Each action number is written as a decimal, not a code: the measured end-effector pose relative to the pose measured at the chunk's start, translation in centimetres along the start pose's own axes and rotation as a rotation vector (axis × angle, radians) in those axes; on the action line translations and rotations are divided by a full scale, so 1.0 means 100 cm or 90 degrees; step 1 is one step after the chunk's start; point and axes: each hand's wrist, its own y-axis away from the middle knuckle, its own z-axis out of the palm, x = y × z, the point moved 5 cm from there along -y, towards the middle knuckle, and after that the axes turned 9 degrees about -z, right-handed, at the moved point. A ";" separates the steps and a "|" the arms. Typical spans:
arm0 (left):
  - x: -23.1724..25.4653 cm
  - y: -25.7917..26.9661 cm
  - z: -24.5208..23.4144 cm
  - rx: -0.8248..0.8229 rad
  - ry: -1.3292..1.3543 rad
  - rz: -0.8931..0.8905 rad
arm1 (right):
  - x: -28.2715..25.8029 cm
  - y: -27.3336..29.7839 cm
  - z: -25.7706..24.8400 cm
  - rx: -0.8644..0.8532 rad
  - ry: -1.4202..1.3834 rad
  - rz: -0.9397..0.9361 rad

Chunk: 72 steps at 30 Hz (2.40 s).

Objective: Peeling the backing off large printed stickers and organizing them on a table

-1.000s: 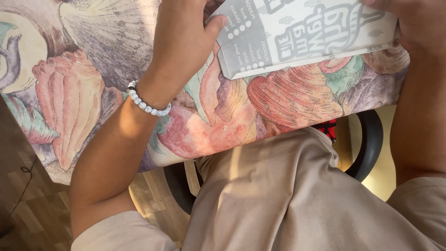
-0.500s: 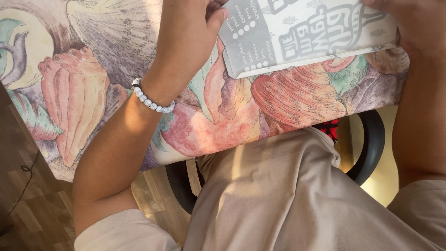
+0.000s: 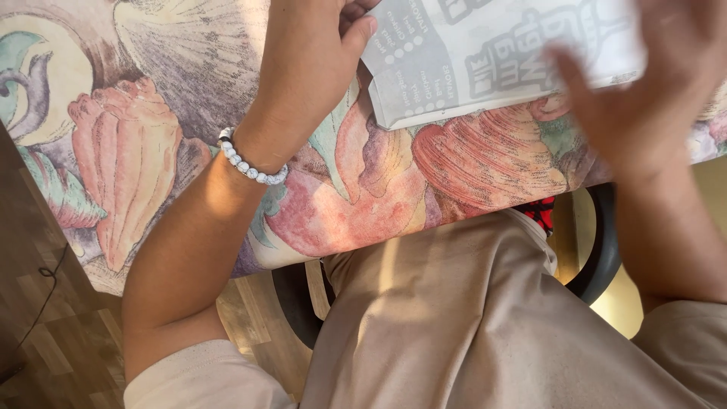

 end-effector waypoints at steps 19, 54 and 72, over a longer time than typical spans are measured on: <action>0.007 0.000 -0.002 -0.002 -0.046 0.007 | -0.084 -0.037 0.035 -0.124 -0.081 -0.158; 0.023 -0.013 0.006 -0.094 -0.059 -0.052 | -0.105 -0.020 0.039 -0.190 0.081 -0.158; 0.054 0.073 0.015 0.087 -0.242 0.279 | -0.106 -0.024 0.036 -0.200 0.037 -0.140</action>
